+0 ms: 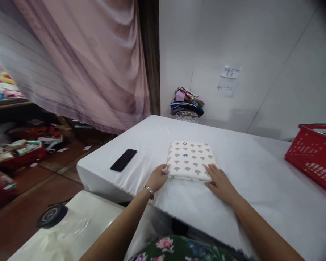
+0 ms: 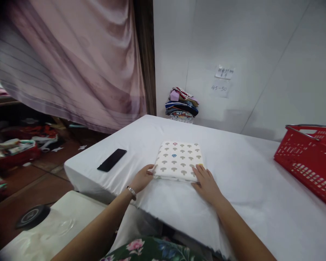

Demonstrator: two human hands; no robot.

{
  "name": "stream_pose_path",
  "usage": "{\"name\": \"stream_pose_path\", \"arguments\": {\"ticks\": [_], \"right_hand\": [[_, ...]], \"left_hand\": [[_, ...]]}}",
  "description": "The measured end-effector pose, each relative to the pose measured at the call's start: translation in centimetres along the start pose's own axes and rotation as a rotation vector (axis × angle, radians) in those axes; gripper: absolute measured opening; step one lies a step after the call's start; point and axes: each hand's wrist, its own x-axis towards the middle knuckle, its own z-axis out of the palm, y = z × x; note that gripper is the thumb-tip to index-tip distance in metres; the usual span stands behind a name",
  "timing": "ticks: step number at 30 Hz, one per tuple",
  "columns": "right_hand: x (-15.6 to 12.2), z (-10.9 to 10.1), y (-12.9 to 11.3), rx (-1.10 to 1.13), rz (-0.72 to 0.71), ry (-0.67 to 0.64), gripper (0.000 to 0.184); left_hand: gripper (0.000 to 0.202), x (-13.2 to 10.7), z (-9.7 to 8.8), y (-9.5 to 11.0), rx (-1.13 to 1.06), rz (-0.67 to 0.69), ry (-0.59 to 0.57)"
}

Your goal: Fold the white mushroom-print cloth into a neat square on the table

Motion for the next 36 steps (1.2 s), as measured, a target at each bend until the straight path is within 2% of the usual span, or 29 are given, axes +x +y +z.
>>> {"name": "stream_pose_path", "arguments": {"ticks": [3,6,11,16,19,22,25,27,30,33,36], "right_hand": [[0.1,-0.1,-0.2,-0.035,-0.007,0.015,0.059],[-0.1,-0.3,-0.3,-0.033,-0.02,0.004,0.054],[0.1,-1.5,-0.6,0.025,-0.008,-0.043,0.057],[3.0,-2.5,-1.6,0.086,0.051,-0.005,0.062],[4.8,-2.0,-1.6,0.105,0.18,-0.079,0.065],[5.3,-1.0,-1.2,0.092,0.313,-0.185,0.069],[5.2,-0.6,-0.9,0.09,0.336,-0.22,0.07],[5.6,-0.7,-0.8,0.097,0.344,-0.226,0.069],[7.7,-1.2,-0.7,0.077,0.327,-0.176,0.07],[10.9,-1.3,-0.2,0.069,0.318,-0.14,0.071],[13.1,-0.4,0.6,0.078,0.383,-0.167,0.072]], "left_hand": [[0.049,0.3,0.5,0.5,-0.06,-0.035,0.007],[0.059,0.6,1.3,1.1,0.044,-0.001,0.028],[0.05,1.1,2.5,2.0,0.347,0.242,0.133],[0.053,2.8,3.5,4.2,0.498,0.469,0.101],[0.064,4.2,4.2,4.4,0.584,0.413,0.0],[0.071,5.1,4.6,3.5,0.608,0.333,-0.096],[0.073,5.3,4.5,2.9,0.572,0.309,-0.134],[0.073,5.6,4.1,3.4,0.526,0.258,-0.173],[0.071,7.0,3.6,5.1,0.51,0.237,-0.158],[0.069,9.2,3.8,6.6,0.591,0.306,-0.082],[0.069,11.2,4.7,6.5,0.655,0.306,-0.082]]}}
